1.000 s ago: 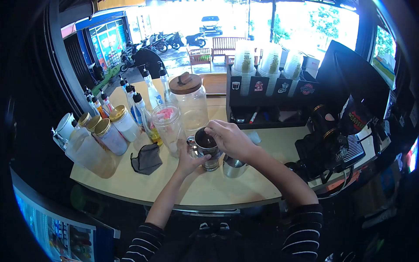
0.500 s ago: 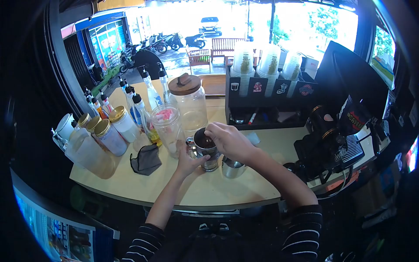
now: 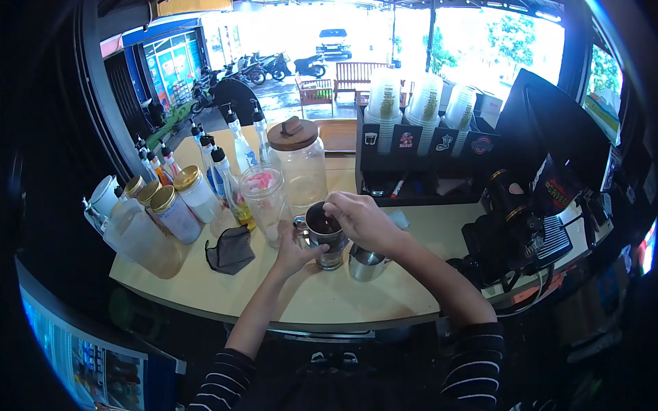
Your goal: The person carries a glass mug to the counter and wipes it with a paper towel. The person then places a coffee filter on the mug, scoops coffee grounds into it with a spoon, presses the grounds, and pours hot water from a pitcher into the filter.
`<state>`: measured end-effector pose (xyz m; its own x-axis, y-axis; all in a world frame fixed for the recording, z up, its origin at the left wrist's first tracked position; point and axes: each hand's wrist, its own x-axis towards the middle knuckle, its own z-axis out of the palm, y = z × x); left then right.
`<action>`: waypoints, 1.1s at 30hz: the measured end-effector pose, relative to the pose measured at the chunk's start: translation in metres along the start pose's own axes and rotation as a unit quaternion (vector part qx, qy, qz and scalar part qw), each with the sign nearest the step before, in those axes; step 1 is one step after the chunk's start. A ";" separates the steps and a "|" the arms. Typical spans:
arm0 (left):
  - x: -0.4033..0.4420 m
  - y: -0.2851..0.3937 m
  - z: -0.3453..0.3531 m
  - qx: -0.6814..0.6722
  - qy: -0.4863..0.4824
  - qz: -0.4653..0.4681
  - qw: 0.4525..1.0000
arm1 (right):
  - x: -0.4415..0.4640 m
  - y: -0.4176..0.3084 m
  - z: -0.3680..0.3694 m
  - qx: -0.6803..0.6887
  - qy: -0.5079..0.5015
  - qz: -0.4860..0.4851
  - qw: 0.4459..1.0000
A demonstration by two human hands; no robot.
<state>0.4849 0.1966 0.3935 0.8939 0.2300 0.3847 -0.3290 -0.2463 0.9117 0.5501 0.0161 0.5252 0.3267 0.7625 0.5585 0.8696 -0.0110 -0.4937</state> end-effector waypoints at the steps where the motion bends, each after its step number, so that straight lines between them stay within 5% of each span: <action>1: -0.001 0.004 0.001 0.000 0.004 0.000 1.000 | 0.001 -0.003 -0.003 -0.009 -0.012 0.017 1.000; 4: -0.010 0.018 0.007 -0.003 0.072 0.081 0.994 | -0.001 0.009 0.005 -0.022 0.013 -0.044 0.999; 6: -0.022 0.025 0.009 0.163 0.212 0.152 0.952 | -0.003 0.009 0.005 0.003 0.019 -0.034 0.999; 17: -0.023 0.041 0.050 0.212 0.211 0.145 0.943 | 0.000 0.014 0.000 0.019 0.001 0.005 1.000; 26: -0.006 0.044 0.049 0.187 0.202 0.057 0.960 | 0.000 0.020 0.010 0.055 0.052 -0.056 0.996; 29: -0.003 0.048 0.037 0.143 0.172 0.034 0.974 | -0.001 0.019 -0.001 0.047 0.010 0.008 0.999; 33: 0.006 0.040 0.011 0.097 0.082 0.078 0.989 | 0.000 0.026 0.005 0.052 0.025 -0.041 0.998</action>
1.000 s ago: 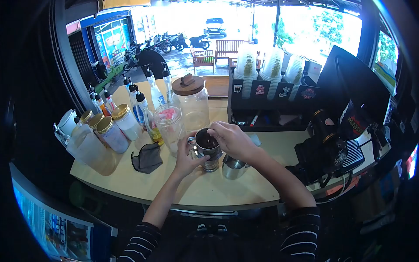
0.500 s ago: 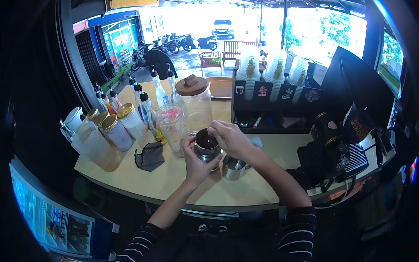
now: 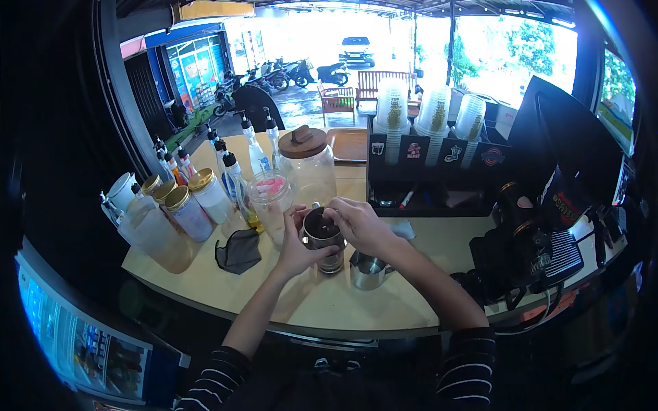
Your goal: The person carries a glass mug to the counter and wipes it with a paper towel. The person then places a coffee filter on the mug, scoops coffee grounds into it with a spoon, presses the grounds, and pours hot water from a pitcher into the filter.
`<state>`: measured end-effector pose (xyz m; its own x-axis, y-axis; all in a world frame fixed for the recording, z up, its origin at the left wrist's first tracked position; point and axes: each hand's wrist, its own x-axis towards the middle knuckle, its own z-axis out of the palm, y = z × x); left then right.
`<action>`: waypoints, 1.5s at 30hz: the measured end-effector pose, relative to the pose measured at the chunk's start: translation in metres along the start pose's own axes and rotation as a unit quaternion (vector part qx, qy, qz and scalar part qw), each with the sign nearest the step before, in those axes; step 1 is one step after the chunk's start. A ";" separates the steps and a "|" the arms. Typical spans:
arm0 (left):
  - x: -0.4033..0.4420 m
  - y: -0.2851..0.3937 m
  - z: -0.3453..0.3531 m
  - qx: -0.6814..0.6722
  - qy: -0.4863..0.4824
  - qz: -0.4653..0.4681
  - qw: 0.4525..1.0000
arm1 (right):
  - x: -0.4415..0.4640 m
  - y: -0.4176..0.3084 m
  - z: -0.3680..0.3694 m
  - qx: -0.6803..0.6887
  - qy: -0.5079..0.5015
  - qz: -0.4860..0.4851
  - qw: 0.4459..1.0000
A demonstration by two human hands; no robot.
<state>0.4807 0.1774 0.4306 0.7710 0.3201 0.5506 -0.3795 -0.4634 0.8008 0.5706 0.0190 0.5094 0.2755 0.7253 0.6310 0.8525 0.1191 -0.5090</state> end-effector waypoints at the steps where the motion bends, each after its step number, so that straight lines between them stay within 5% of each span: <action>1: 0.003 -0.006 -0.005 -0.033 -0.049 -0.004 0.998 | 0.000 0.000 0.000 0.002 -0.006 0.006 1.000; 5: 0.006 -0.018 -0.012 -0.135 -0.094 -0.022 0.986 | 0.003 -0.003 -0.002 -0.021 -0.008 0.015 1.000; 8: -0.003 -0.004 -0.002 -0.090 -0.058 0.003 0.994 | 0.001 0.003 0.004 0.021 -0.016 -0.008 1.000; 10: -0.010 0.009 0.008 0.117 0.027 0.064 0.991 | 0.004 0.002 -0.001 0.007 -0.022 0.007 1.000; 14: -0.006 0.010 0.013 0.142 0.050 0.020 0.988 | 0.005 0.007 0.003 0.014 -0.020 -0.023 0.999; 19: 0.008 -0.013 -0.009 -0.075 -0.062 0.001 0.995 | 0.006 0.005 -0.004 0.008 -0.033 0.016 0.999; 23: 0.011 -0.009 -0.012 -0.065 -0.099 0.006 0.993 | 0.005 0.005 -0.002 0.032 -0.045 0.022 0.998; 26: 0.004 0.005 -0.003 0.130 -0.030 0.050 0.990 | 0.008 0.008 -0.003 -0.012 -0.032 0.006 0.999; 29: 0.006 -0.003 0.000 0.082 -0.010 -0.008 0.997 | 0.007 0.002 -0.001 0.030 -0.058 0.017 0.998; 31: 0.009 -0.013 -0.006 -0.086 -0.037 -0.049 0.994 | 0.010 0.000 -0.004 0.004 -0.061 0.013 0.998; 45: 0.012 -0.047 -0.014 -0.075 -0.065 -0.022 0.995 | 0.019 0.004 0.002 -0.014 -0.045 0.014 0.999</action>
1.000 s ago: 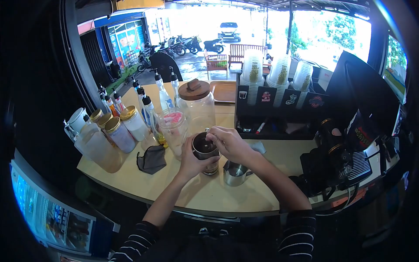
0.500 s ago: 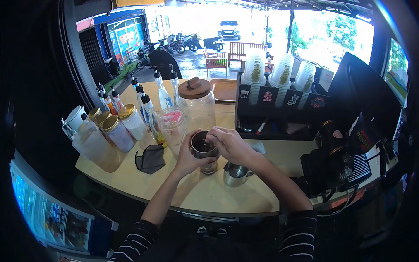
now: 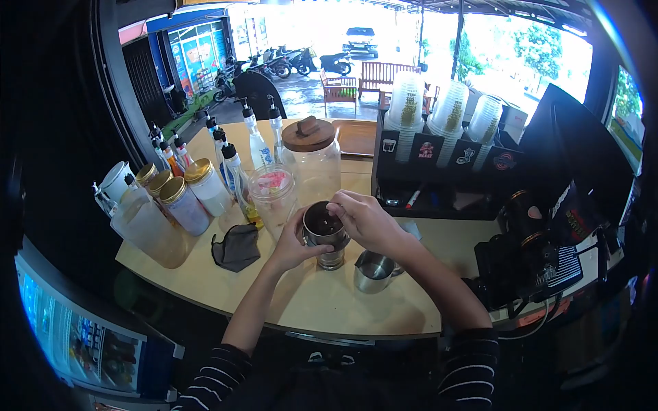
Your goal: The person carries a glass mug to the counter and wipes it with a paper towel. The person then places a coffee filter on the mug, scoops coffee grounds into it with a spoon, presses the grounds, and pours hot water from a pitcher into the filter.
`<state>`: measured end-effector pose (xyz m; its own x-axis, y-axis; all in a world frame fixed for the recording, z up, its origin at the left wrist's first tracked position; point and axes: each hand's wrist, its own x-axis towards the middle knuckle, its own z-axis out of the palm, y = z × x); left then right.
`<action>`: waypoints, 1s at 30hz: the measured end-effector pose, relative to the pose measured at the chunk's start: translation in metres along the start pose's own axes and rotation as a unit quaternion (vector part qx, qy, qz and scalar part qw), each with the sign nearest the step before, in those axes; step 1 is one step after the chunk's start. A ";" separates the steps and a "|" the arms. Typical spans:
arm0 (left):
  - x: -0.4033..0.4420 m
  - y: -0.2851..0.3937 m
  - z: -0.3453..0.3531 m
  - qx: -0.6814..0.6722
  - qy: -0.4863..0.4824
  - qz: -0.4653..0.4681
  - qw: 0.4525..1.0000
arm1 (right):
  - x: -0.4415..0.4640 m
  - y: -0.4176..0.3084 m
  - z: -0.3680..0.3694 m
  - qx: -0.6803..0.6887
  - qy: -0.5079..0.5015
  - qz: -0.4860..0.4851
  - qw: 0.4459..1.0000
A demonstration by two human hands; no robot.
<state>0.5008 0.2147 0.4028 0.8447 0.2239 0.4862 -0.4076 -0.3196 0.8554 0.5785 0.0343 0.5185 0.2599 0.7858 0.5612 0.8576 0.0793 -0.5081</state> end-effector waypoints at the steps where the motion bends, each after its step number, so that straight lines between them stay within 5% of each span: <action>1: 0.000 0.000 0.000 0.002 0.002 0.001 1.000 | 0.001 0.003 0.003 -0.004 0.007 -0.013 1.000; 17: -0.004 0.022 0.010 0.002 0.002 0.014 1.000 | 0.004 -0.005 -0.005 0.035 -0.031 0.009 0.999; 20: -0.008 0.045 0.021 0.195 0.075 0.064 0.976 | 0.004 -0.004 -0.005 -0.041 -0.012 -0.017 0.999; 22: -0.005 0.048 0.026 0.133 0.100 -0.010 0.986 | 0.002 -0.005 -0.004 -0.012 -0.020 -0.008 1.000; 30: 0.002 0.025 0.002 -0.014 -0.005 0.001 1.000 | -0.001 -0.004 -0.003 -0.008 -0.014 -0.010 1.000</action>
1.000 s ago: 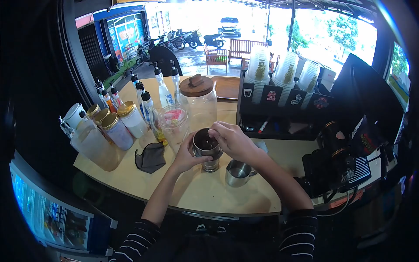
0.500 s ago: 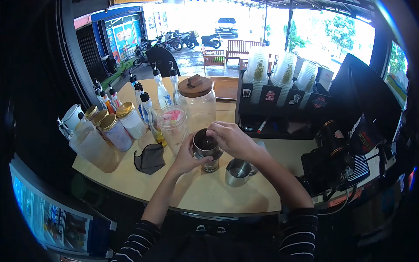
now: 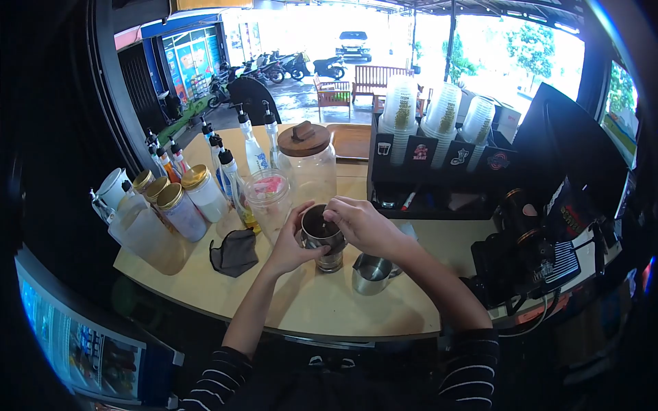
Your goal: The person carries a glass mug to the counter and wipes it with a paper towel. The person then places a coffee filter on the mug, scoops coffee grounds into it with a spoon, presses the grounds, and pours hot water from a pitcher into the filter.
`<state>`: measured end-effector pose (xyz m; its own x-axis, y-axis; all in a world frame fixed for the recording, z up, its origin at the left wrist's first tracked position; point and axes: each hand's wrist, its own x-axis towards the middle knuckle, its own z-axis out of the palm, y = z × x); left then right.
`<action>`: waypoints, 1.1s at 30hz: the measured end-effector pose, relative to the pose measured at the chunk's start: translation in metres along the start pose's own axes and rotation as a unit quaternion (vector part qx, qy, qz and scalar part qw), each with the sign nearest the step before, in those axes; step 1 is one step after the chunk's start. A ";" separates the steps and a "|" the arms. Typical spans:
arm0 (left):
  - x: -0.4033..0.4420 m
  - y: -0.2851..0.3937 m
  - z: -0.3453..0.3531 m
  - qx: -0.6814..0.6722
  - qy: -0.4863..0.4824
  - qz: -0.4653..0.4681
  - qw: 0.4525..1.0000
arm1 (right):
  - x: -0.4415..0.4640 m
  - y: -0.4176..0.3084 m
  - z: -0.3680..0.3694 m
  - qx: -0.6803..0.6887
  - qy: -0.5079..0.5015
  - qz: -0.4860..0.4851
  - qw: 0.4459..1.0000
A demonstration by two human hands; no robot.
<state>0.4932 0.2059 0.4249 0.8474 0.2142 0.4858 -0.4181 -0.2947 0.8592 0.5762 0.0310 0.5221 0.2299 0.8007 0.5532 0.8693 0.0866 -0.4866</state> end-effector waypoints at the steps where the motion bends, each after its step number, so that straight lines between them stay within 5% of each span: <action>1: 0.000 -0.002 -0.002 -0.008 -0.016 0.010 1.000 | 0.000 -0.004 -0.002 0.002 -0.008 0.011 1.000; 10: 0.001 0.017 0.015 0.108 0.037 -0.025 0.993 | 0.005 0.000 0.002 -0.014 -0.027 0.002 1.000; 22: 0.004 -0.001 0.003 0.008 -0.067 -0.004 0.998 | 0.004 0.000 -0.007 0.048 -0.043 0.013 0.998; 33: 0.002 -0.008 0.017 0.030 -0.012 -0.021 0.999 | 0.006 0.003 -0.012 -0.004 -0.034 0.002 0.999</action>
<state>0.5033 0.1929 0.4164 0.8711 0.2058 0.4460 -0.3634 -0.3407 0.8671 0.5855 0.0290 0.5314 0.2027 0.8396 0.5041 0.8718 0.0797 -0.4833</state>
